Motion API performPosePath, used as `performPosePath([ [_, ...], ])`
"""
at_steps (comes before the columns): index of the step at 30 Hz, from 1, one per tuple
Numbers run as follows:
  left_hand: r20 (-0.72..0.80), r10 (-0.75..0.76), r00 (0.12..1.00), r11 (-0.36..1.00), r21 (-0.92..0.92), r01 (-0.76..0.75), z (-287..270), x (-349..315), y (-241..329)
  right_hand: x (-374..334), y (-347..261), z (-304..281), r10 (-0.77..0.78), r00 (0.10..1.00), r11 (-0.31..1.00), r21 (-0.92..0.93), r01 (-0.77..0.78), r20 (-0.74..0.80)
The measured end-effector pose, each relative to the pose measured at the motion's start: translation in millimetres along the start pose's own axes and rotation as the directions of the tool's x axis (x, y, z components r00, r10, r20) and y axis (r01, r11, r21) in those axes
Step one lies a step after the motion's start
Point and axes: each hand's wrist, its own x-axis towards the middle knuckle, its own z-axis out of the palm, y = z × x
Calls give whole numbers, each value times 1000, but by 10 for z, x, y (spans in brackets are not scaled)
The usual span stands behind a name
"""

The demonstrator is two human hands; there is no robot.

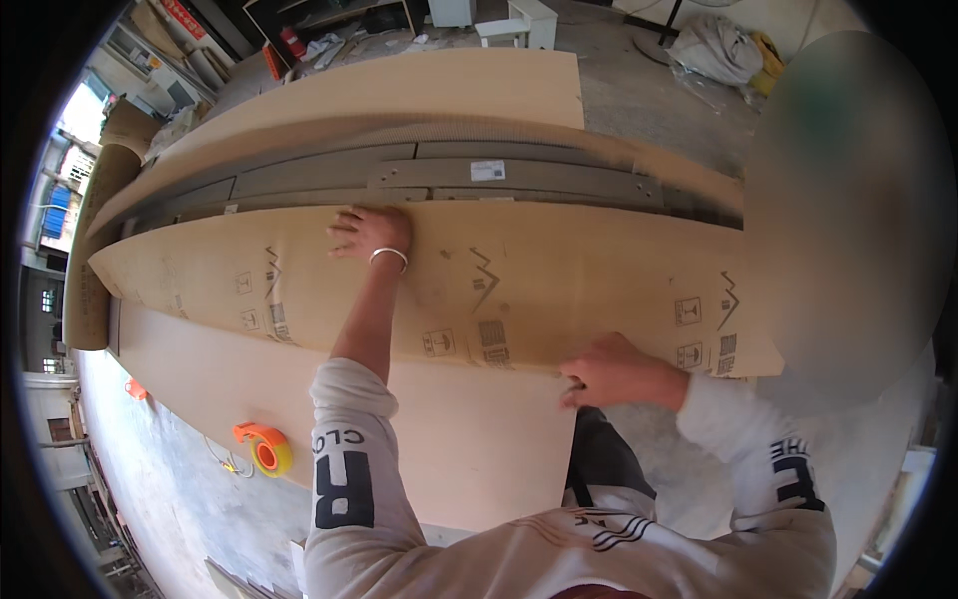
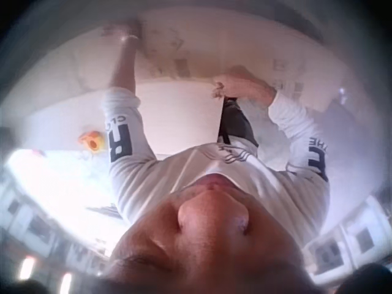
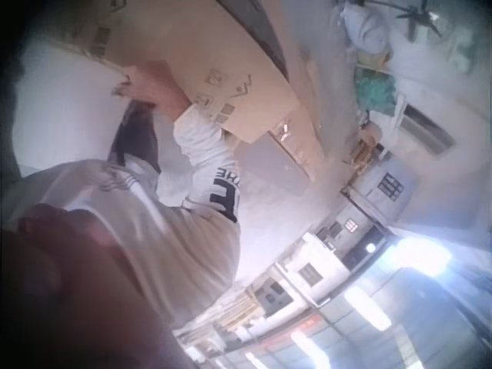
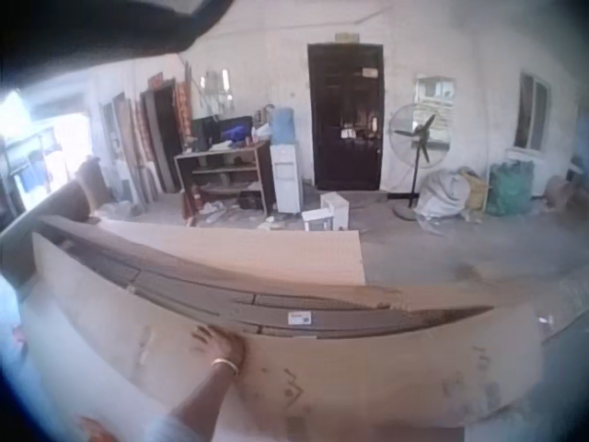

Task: The person folds a large cardboard sheet on a work table and secures the seams with clear packing tape using a handheld tape dispenser. The person then lifts the taped package and places it on the floor next to other similar packages.

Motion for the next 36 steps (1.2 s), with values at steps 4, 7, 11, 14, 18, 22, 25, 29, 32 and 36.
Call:
performPosePath([
  [4,-3,37,999,999,7,-37,76,52,-203,-158,-228,-1562,-58,984,906,404,123,-170],
  [7,-13,217,976,976,-10,-217,60,-5,-451,238,472,-2346,281,750,809,568,151,-599],
  [11,-26,211,977,978,-6,-211,-63,-69,-426,1249,1910,-3960,-299,333,761,-434,-482,-894],
  [14,-31,372,928,914,-162,-372,-107,-159,266,855,3444,-4964,330,396,517,-187,-835,-857],
  [18,-31,169,985,985,-19,-169,-96,-49,-580,2664,2511,-4131,361,677,619,-378,-688,-641],
  [22,-76,248,966,967,-48,-252,-38,-85,-310,2158,2229,-4304,333,780,581,-536,-612,-530],
  [25,-121,257,959,960,-84,-267,29,-64,-288,1808,2102,-3989,229,828,579,-612,-539,-512],
  [29,-55,211,976,975,-65,-215,5,-68,-482,804,914,-2978,-108,880,690,-672,-270,-464],
  [32,-79,248,966,969,19,-247,-23,-66,-429,43,884,-1785,-286,890,513,-842,-171,-355],
  [36,-105,296,950,948,151,-279,-5,-138,-436,-216,527,-976,-143,969,697,-716,-47,-203],
])
